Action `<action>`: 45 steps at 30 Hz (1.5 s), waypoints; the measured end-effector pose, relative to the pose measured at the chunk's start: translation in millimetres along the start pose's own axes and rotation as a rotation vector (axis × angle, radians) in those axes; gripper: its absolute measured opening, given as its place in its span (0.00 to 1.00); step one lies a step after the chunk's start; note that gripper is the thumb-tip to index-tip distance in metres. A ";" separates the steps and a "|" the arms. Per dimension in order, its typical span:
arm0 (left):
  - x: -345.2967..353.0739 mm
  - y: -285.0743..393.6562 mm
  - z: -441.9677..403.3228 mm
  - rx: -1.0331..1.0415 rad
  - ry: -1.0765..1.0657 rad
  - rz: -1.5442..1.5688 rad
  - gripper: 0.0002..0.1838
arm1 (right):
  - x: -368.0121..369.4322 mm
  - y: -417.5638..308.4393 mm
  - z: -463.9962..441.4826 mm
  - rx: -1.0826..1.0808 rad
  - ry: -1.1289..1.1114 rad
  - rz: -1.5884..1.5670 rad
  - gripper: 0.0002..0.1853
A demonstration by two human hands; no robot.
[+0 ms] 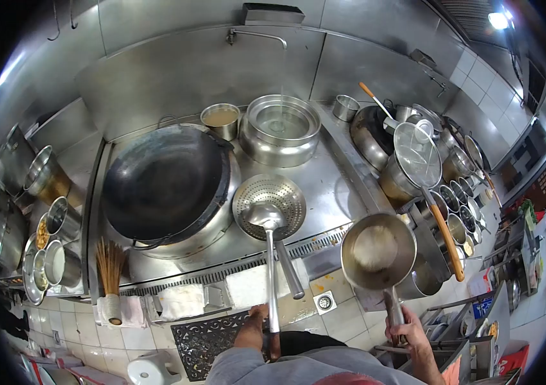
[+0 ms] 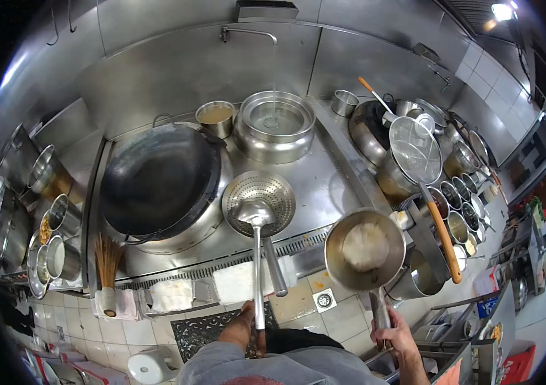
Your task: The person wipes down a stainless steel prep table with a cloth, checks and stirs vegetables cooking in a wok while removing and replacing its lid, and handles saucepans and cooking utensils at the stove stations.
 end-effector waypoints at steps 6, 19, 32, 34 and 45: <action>28.0 -66.0 2.5 0.180 0.353 0.208 0.28 | 28.1 -67.5 -75.5 -0.347 0.010 0.165 0.36; 170.5 -132.2 191.5 -0.044 1.280 1.456 0.13 | 26.3 -259.0 -471.9 -0.291 -0.185 0.253 0.05; 386.5 129.1 119.9 -0.540 0.414 0.728 0.20 | 59.3 -262.3 -672.7 -0.200 -0.471 0.382 0.05; 387.8 130.7 111.2 -0.581 0.510 0.849 0.22 | 58.6 -259.4 -694.2 -0.186 -0.490 0.433 0.04; 348.7 139.9 115.7 -0.759 1.119 1.711 0.23 | 46.3 -264.9 -801.7 0.073 -0.558 0.840 0.07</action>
Point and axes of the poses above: each hand's wrist, its own z-axis away from the middle knuckle, its own x-axis out of the palm, y = z × x, the point moved 2 cm from there along -z, towards the middle knuckle, and after that the axes turned 14 degrees about -y, right-handed, at the moved point
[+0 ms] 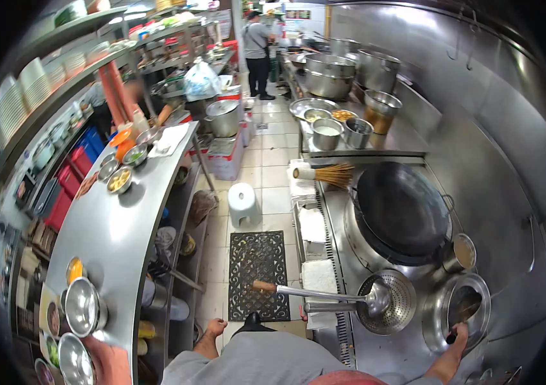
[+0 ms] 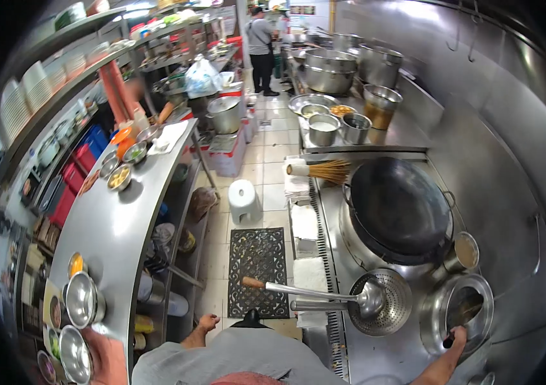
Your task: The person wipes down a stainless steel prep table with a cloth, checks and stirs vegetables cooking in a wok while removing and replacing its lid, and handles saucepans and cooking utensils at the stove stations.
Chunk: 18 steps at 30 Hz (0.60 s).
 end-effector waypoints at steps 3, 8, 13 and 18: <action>-5.2 -4.7 31.9 -0.067 0.058 -0.024 0.24 | -26.5 15.0 -35.4 0.072 -0.061 -0.091 0.05; -16.1 -37.2 37.4 -0.146 0.003 -0.077 0.24 | 16.5 -25.6 33.9 0.140 0.018 -0.340 0.05; -30.5 -22.3 43.3 -0.193 0.040 -0.183 0.24 | 29.4 -12.6 22.3 -0.213 -0.106 -0.492 0.06; -45.4 6.9 33.9 -0.129 0.064 -0.261 0.23 | 61.1 -2.1 30.4 -0.625 -0.093 -0.445 0.08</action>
Point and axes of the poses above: each hand's wrist, its own z-axis away from the middle knuckle, its own x-axis out of the palm, y = z × x, the point moved 2 cm from there along -z, towards the middle knuckle, and after that the axes turned 14 degrees about -y, right-handed, at the moved point
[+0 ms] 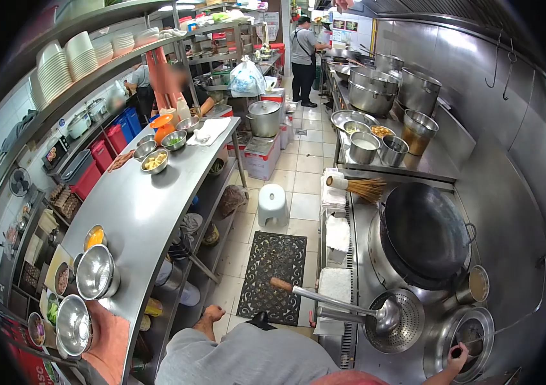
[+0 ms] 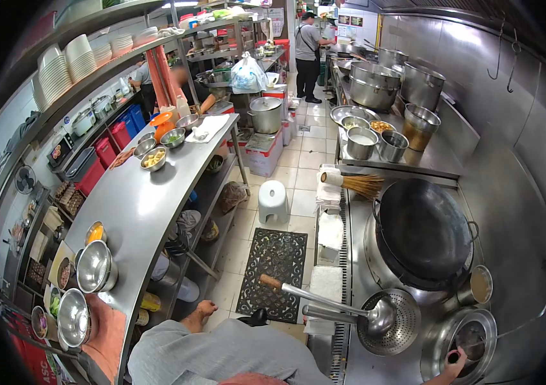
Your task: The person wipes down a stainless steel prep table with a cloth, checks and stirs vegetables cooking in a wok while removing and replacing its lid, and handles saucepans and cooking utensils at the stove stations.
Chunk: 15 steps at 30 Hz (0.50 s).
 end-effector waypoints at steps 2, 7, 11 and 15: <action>-8.6 8.6 -0.8 0.020 0.004 -0.014 0.23 | -14.1 7.2 -6.4 -0.106 -0.158 -0.001 0.08; -37.8 30.4 -12.6 0.136 -0.004 -0.046 0.23 | -16.8 6.5 4.6 0.001 -0.150 -0.779 0.06; -39.1 26.2 -27.6 0.164 -0.025 -0.080 0.25 | 1.9 -17.9 16.7 -0.179 -0.217 -0.619 0.06; -46.7 26.8 -35.9 0.160 -0.053 -0.068 0.25 | 42.8 -65.8 45.2 -0.109 -0.220 -0.568 0.06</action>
Point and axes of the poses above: each hand's wrist, its own z-axis away from the middle knuckle, its own x-axis out of the palm, y = z × x, the point moved 2 cm from there along -z, towards the middle knuckle, and after that the axes turned 14 degrees about -y, right-handed, at the moved point
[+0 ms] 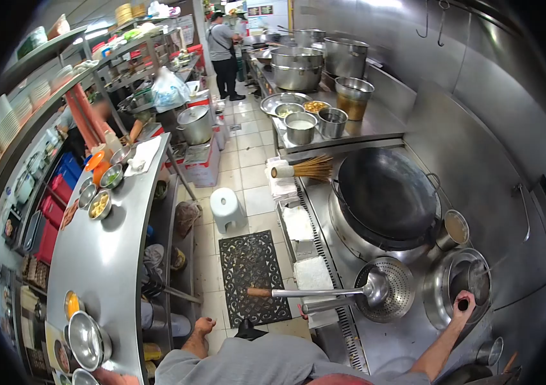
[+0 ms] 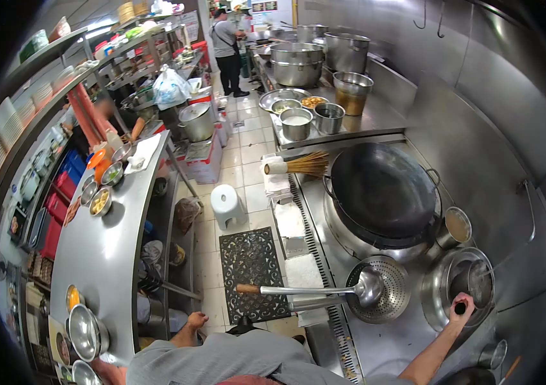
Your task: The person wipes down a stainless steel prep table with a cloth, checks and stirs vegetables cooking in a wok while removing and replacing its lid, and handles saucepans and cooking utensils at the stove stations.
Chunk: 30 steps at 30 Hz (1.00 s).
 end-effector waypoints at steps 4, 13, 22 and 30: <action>-0.9 -15.8 -23.1 0.026 -0.031 -0.011 0.26 | 49.4 -9.7 12.6 0.019 0.050 0.002 0.04; -50.0 -49.7 -106.6 0.072 -0.154 0.052 0.25 | 227.6 14.9 60.7 0.057 0.174 0.104 0.02; -188.6 -48.9 -189.6 0.252 -0.077 -0.111 0.22 | 430.0 120.3 106.6 0.262 0.209 0.001 0.16; -231.6 -2.1 -245.9 0.331 -0.129 0.254 0.20 | 550.1 231.3 96.6 0.593 -0.044 -0.228 0.19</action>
Point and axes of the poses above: each hand's wrist, its own z-axis away from the middle knuckle, its own x-axis out of the palm, y = z × x, the point moved 2 cm from there along -z, towards the middle knuckle, and after that the axes turned 14 degrees about -y, right-handed, at the moved point
